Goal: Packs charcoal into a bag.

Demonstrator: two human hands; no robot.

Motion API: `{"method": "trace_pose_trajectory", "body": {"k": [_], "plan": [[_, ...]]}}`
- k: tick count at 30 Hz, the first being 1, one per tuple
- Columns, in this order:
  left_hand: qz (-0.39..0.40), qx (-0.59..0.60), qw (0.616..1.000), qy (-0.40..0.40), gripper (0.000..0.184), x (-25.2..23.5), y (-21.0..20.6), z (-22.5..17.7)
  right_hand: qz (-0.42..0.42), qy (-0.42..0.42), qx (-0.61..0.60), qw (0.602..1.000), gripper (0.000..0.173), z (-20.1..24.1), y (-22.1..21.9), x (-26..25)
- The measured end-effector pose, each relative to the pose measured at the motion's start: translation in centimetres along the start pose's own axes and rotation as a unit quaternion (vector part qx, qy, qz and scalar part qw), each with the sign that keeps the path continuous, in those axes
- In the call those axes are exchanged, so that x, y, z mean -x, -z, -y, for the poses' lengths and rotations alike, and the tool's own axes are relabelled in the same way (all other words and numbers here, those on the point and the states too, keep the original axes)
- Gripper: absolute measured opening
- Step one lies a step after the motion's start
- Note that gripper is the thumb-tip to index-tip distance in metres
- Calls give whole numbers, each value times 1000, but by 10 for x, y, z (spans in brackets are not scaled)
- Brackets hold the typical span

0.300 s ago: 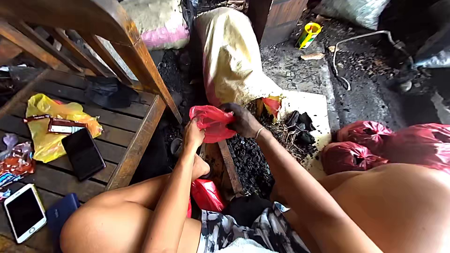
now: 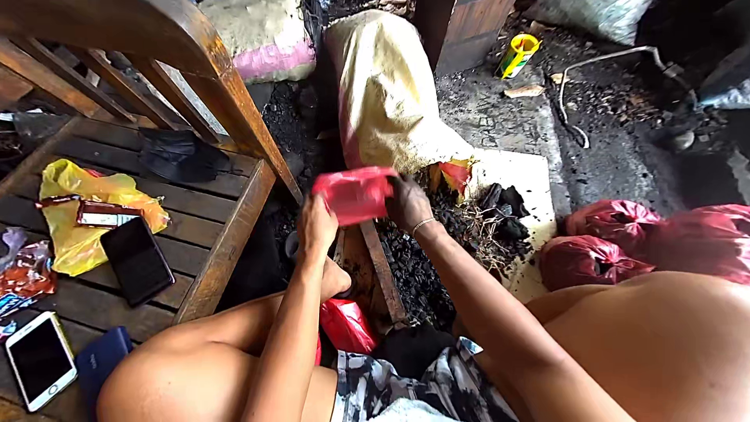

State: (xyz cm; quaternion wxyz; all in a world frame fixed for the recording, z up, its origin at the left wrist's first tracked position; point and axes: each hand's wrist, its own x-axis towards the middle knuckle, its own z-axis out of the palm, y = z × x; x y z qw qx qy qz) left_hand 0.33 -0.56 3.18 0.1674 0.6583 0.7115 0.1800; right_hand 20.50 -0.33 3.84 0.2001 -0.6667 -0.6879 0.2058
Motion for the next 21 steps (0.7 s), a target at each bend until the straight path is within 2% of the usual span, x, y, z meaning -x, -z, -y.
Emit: {"method": "trace_pose_trajectory", "body": {"k": [1, 2, 3, 5, 6, 7, 9, 10, 11, 13, 15, 17, 18, 21], "plan": [[-72, 3, 997, -16, 40, 1, 2, -7, -76, 32, -7, 997, 36, 4, 1, -1], [-105, 1, 994, -30, 36, -1, 0, -10, -116, 70, -13, 991, 31, 2, -1, -4], [-71, -8, 997, -27, 33, -3, -1, -9, -76, 74, -15, 994, 28, -3, 0, -6], [67, -42, 997, -1, 28, -7, -11, 10, 104, 41, -13, 994, 21, -28, -1, -17], [121, -44, 992, 14, 33, -11, -18, 23, 145, 36, -43, 988, 20, -41, -4, -23], [162, -34, 986, 33, 39, -13, -24, 34, 139, 25, -122, 982, 20, -52, -8, -25], [213, -16, 975, 65, 49, -14, -31, 46, 55, -2, -305, 951, 16, -69, -29, -25], [222, -13, 972, 76, 55, -14, -33, 48, 29, -17, -338, 940, 17, -75, -39, -24], [219, -6, 972, 84, 62, -15, -33, 49, 24, -28, -307, 951, 19, -81, -48, -23], [196, 3, 976, 93, 77, -18, -28, 47, 96, -59, -158, 981, 26, -91, -68, -17], [183, -3, 978, 99, 83, -20, -23, 42, 207, -74, -21, 975, 38, -95, -94, -8], [186, -12, 977, 103, 86, -18, -17, 37, 253, -54, 68, 964, 60, -97, -124, 5], [187, -16, 977, 102, 86, -17, -15, 36, 262, -39, 91, 960, 65, -98, -136, 11], [196, -25, 975, 99, 86, -16, -11, 38, 252, -16, 127, 959, 55, -103, -157, 26]]}}
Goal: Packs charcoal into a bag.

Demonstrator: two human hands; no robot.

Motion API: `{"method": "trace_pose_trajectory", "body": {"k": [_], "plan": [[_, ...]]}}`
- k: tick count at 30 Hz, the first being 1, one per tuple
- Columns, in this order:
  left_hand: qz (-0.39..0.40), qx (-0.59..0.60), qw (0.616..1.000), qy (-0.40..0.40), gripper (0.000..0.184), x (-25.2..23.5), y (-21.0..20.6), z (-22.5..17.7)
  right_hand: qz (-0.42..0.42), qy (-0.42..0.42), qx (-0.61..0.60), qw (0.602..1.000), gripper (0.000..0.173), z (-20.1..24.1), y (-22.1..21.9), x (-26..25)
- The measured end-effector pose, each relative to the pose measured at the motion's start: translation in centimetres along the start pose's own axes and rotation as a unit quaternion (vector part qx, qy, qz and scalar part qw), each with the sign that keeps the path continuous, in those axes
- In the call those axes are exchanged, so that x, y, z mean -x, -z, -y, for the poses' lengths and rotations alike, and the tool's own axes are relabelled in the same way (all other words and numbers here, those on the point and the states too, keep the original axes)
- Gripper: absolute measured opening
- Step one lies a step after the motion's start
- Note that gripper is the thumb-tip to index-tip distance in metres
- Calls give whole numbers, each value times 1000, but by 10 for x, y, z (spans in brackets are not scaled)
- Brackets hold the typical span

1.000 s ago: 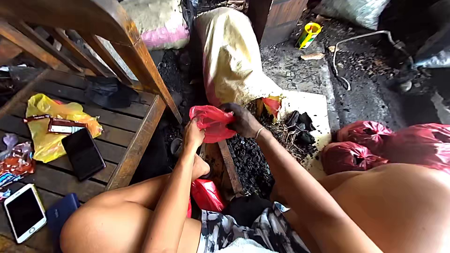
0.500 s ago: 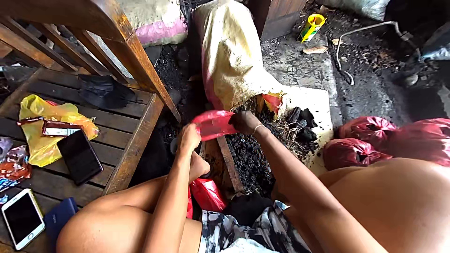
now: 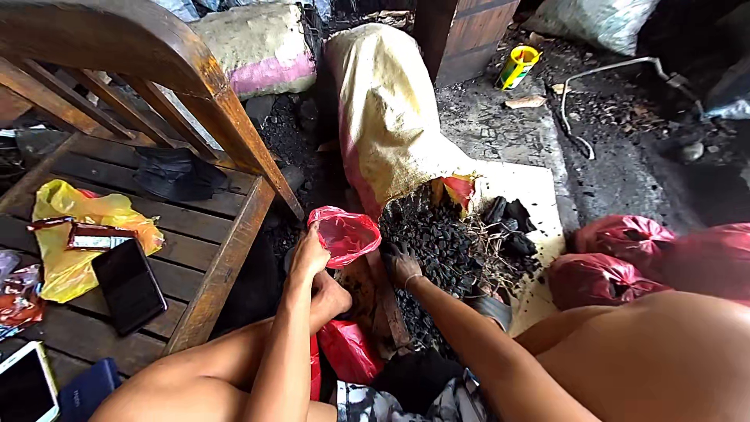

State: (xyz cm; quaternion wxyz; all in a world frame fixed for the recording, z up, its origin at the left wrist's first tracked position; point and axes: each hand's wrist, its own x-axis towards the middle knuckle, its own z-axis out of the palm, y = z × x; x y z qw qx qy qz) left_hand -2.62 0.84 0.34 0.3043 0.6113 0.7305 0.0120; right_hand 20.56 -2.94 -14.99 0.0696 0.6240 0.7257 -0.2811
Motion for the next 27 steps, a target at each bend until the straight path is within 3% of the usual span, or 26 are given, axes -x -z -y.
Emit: {"method": "trace_pose_trajectory", "body": {"k": [4, 7, 9, 11, 13, 15, 18, 20, 23, 25, 27], "plan": [[25, -25, 999, -19, 88, -1, 2, -7, -16, 1, -30, 999, 42, -3, 4, 2], [54, -38, 997, -39, 89, 2, -3, -15, -32, -12, -194, 980, 33, -17, 29, 4], [72, -53, 995, -47, 89, 7, -7, -20, -119, -53, -355, 926, 33, -34, 54, 4], [90, -55, 993, -62, 89, 10, -10, -27, -218, -57, -517, 826, 30, -50, 83, 2], [100, -42, 991, -82, 89, 11, -13, -34, -241, 58, -614, 749, 26, -63, 114, 1], [106, -24, 989, -104, 91, 10, -19, -37, -171, 204, -640, 721, 26, -56, 149, 13], [121, -7, 984, -129, 95, 8, -28, -39, 5, 300, -577, 759, 27, -15, 176, 34], [124, 40, 980, -154, 96, 7, -35, -33, 92, 281, -466, 834, 27, 13, 163, 33], [126, 92, 972, -173, 96, 7, -36, -22, 91, 168, -193, 962, 22, 39, 136, 16], [126, 147, 963, -187, 96, 7, -35, -13, 83, 95, -119, 985, 27, 43, 126, 11], [113, 235, 944, -203, 98, 4, -39, -3, 99, 89, -100, 986, 28, 42, 132, 14]]}}
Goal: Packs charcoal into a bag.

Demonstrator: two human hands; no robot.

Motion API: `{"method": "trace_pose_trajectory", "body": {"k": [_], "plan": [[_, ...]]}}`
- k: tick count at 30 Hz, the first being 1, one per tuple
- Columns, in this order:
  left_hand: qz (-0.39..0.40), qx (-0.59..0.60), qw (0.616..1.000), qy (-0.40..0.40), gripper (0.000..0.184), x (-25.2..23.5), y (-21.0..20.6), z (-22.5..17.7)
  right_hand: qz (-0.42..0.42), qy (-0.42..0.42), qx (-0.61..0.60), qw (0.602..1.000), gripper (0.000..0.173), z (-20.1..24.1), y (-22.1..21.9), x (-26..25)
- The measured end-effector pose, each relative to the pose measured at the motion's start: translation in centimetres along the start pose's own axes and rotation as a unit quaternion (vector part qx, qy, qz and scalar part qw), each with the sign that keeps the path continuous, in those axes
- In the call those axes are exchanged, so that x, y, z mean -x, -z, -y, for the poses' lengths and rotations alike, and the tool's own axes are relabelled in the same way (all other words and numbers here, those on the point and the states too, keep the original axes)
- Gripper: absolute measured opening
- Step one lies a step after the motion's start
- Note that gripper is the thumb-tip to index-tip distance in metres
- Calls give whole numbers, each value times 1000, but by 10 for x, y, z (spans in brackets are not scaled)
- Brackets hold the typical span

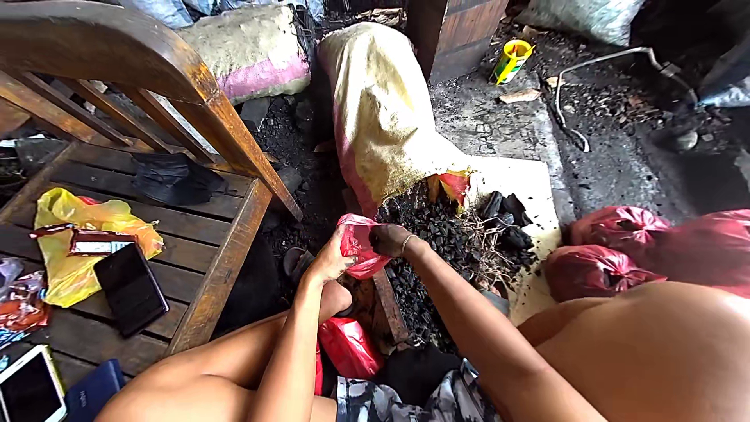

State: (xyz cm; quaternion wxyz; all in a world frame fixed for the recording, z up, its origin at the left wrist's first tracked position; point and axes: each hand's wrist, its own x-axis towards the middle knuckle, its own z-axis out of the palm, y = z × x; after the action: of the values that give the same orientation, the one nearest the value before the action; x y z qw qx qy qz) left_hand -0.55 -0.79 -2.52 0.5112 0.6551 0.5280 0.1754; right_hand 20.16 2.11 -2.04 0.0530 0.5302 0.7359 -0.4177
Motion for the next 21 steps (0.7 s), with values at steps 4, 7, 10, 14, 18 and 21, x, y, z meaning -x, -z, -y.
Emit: {"method": "trace_pose_trajectory", "body": {"k": [4, 7, 10, 14, 18, 21], "plan": [[-2, 70, 997, -24, 101, -2, -2, 8, 35, 21, 49, 998, 24, 9, 27, 24], [54, -50, 997, 24, 106, -6, -4, 7, -11, 31, 36, 999, 21, 9, 29, 26], [90, -115, 988, 50, 109, -3, -14, 4, -3, -6, 23, 1000, 31, -3, 8, 9], [91, -171, 976, 104, 106, 3, -10, 0, -50, 10, -100, 994, 37, -19, 6, 12], [71, -166, 976, 121, 106, 2, 7, 14, -246, -1, -223, 943, 25, -49, 29, 14], [65, -171, 975, 125, 109, -1, 14, 22, -289, -91, -207, 930, 25, -67, 15, 6]]}}
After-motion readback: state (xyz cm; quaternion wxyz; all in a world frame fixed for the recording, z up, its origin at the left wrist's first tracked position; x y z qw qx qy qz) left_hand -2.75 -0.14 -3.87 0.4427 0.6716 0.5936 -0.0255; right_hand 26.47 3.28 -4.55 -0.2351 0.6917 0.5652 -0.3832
